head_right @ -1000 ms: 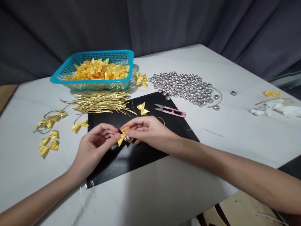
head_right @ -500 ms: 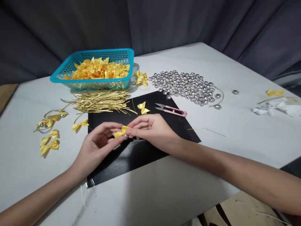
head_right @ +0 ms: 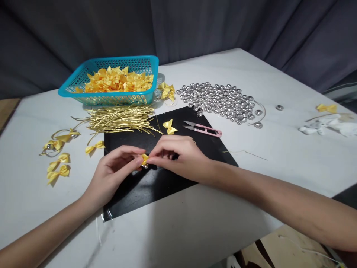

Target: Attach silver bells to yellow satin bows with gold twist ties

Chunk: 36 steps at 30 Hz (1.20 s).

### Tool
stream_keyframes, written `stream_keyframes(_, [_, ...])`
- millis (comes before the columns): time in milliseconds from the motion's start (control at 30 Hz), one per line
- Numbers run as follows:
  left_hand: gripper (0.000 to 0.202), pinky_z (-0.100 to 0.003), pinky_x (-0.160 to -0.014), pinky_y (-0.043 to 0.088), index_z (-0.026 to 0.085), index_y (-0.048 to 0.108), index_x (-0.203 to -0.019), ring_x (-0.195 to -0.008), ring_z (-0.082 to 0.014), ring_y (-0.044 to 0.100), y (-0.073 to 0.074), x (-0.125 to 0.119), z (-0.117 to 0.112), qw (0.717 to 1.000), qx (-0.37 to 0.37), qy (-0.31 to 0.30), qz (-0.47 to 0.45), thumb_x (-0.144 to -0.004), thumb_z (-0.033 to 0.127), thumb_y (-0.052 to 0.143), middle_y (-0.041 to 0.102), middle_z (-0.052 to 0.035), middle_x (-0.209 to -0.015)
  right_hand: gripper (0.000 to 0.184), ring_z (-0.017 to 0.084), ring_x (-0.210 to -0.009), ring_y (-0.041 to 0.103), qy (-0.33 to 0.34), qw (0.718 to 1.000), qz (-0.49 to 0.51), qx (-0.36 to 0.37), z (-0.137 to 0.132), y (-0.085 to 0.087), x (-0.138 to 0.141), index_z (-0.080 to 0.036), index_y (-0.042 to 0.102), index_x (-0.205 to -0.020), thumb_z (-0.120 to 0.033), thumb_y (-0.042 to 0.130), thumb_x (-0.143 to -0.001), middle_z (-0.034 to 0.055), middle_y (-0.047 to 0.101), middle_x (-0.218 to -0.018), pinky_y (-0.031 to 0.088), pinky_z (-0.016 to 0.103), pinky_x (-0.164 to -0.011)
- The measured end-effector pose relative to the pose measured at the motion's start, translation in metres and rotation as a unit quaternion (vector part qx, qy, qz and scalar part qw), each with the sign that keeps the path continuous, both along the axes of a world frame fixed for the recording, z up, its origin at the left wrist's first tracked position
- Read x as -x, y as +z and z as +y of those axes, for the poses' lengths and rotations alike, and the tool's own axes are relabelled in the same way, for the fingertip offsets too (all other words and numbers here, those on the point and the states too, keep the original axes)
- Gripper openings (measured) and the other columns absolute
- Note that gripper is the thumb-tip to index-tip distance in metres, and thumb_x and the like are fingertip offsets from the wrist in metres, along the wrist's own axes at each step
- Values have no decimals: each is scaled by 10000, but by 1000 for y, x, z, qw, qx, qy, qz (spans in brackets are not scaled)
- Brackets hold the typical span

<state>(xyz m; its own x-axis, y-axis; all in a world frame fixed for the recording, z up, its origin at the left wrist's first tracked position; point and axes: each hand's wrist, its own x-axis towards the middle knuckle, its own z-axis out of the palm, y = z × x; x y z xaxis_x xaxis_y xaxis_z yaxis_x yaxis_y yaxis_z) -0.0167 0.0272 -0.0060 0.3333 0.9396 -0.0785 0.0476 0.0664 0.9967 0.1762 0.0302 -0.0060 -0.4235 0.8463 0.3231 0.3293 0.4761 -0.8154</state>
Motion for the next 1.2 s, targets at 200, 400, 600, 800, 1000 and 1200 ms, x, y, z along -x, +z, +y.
stream_keyframes(200, [110, -147, -543, 434, 197, 615, -814, -581, -61, 541, -1, -1, 2, 998, 42, 52, -20, -736, 182, 691, 618, 56, -667, 306, 89, -507, 524, 79, 927, -243, -276, -2, 8, -7, -161, 664, -802, -149, 386, -928, 14, 643, -636, 380, 217, -457])
stream_keyframes(400, [202, -159, -503, 429, 190, 558, -814, -551, -73, 554, -3, -2, 1, 994, 62, 84, -39, -699, 201, 724, 652, 52, -655, 305, 105, -540, 549, 139, 874, -247, -394, -4, 5, -4, -167, 686, -823, -130, 394, -903, 33, 704, -802, 407, 226, -460])
stream_keyframes(600, [256, -133, -568, 461, 189, 556, -856, -588, -63, 604, -4, 0, 2, 989, 88, 83, -81, -684, 171, 745, 690, 54, -660, 271, 67, -505, 476, -15, 989, -77, -128, -29, 0, 15, -151, 597, -630, -261, 542, -870, 0, 564, -589, 372, 187, -475])
stream_keyframes(800, [264, -124, -561, 478, 185, 486, -737, -540, -44, 602, -5, 0, 1, 988, 79, 87, -102, -681, 126, 737, 690, 59, -648, 190, 55, -468, 424, -46, 938, 79, 336, -35, 1, 35, -150, 675, -767, -339, 662, -767, -31, 538, -551, 297, 179, -422])
stream_keyframes(1000, [245, -139, -555, 499, 191, 485, -743, -568, -61, 617, 0, -4, -5, 995, 33, 73, -62, -700, 151, 723, 703, 34, -689, 196, 20, -335, 348, -58, 867, 139, 475, -30, 11, 36, -149, 613, -667, -317, 698, -720, -53, 552, -518, 233, 172, -324])
stream_keyframes(1200, [196, -103, -529, 472, 187, 509, -765, -572, -36, 583, -1, -5, -9, 997, -22, 71, -28, -730, 148, 698, 679, 42, -709, 165, 12, -366, 363, -56, 876, 138, 459, -28, 12, 35, -143, 542, -616, -198, 663, -715, -72, 493, -494, 248, 153, -344])
